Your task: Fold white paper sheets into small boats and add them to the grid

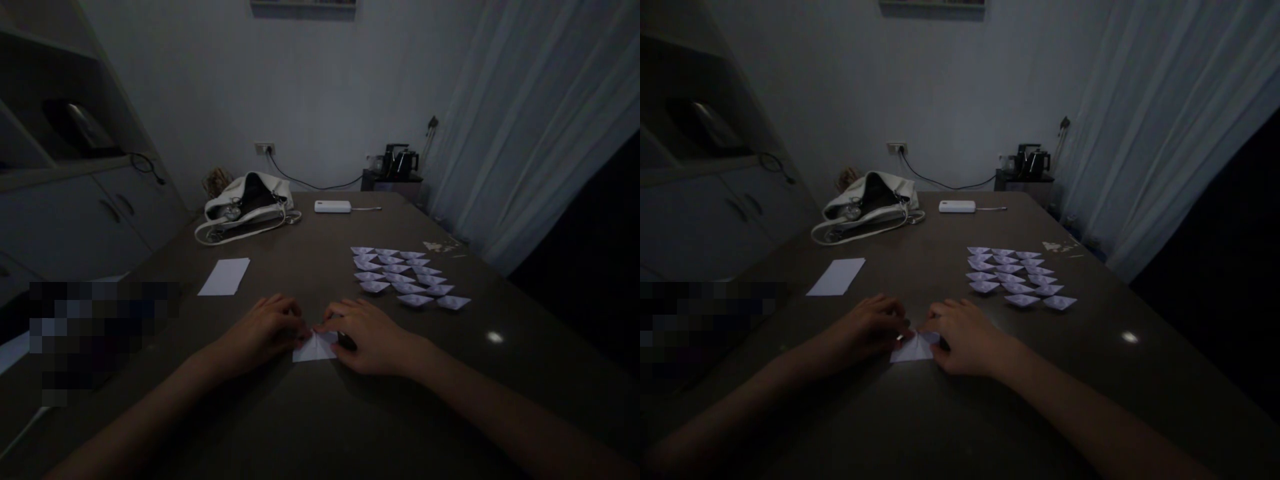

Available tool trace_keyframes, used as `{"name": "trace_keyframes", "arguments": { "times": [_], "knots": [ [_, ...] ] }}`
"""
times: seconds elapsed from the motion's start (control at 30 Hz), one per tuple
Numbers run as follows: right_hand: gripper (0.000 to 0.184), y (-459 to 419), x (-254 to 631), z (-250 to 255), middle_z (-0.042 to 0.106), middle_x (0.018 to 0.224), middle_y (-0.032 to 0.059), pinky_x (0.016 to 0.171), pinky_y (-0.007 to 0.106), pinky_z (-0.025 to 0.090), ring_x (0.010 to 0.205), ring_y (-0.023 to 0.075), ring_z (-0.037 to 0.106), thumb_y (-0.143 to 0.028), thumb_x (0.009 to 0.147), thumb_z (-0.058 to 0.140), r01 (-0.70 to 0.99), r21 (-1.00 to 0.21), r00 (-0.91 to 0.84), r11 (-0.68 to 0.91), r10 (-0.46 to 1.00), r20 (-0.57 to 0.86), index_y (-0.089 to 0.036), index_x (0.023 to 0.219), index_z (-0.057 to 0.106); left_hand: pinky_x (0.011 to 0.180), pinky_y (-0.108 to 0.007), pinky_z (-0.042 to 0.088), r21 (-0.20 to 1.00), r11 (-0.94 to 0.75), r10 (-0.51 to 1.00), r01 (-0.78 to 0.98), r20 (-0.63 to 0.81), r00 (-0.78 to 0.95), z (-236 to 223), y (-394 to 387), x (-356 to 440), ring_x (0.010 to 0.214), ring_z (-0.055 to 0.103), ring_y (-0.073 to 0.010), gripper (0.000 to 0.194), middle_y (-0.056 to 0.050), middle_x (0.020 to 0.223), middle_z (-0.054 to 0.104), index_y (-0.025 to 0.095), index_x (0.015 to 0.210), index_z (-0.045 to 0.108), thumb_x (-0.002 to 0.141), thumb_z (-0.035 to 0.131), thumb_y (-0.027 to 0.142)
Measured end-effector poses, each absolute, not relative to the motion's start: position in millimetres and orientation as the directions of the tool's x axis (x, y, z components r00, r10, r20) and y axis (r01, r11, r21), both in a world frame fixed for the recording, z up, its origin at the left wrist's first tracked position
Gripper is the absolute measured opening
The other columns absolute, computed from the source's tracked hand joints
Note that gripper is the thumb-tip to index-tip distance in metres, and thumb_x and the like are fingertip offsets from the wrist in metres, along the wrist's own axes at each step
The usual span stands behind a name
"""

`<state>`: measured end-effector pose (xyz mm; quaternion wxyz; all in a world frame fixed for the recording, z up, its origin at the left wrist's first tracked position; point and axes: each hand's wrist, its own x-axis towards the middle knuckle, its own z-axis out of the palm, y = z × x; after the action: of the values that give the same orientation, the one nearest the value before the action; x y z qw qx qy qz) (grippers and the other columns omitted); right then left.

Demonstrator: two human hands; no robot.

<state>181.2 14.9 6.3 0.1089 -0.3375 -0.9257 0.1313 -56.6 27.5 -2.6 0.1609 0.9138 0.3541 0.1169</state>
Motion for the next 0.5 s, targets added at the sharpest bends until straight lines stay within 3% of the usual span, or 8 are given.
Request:
{"name": "trace_keyframes", "arguments": {
  "times": [0.17,0.5],
  "knots": [
    [0.036,15.6,182.2,5.5,0.061,0.107,0.0066,0.081,0.036,0.038,0.095,0.0218,0.054,-0.020,0.078,0.059,0.587,-0.336,-0.751,0.737,0.650,0.114,-0.023,0.113,0.065,0.073,-0.029,0.036,0.363,-0.702,0.675,0.613,0.065,0.735,2.0,27.9,-59.2,0.088,0.052,-0.0190,0.010,-0.002,0.089,0.059,0.027,0.083,0.072,0.084,0.063,0.030],
    [0.035,14.8,182.9,3.9,0.060,0.109,0.0070,0.082,0.036,0.038,0.097,0.0219,0.054,-0.021,0.079,0.058,0.595,-0.334,-0.745,0.731,0.658,0.114,-0.022,0.113,0.064,0.082,-0.032,0.038,0.411,-0.730,0.616,0.546,0.050,0.786,14.6,15.1,-56.4,0.092,0.054,-0.0193,0.009,-0.004,0.094,0.061,0.019,0.088,0.066,0.085,0.057,0.017]
  ]
}}
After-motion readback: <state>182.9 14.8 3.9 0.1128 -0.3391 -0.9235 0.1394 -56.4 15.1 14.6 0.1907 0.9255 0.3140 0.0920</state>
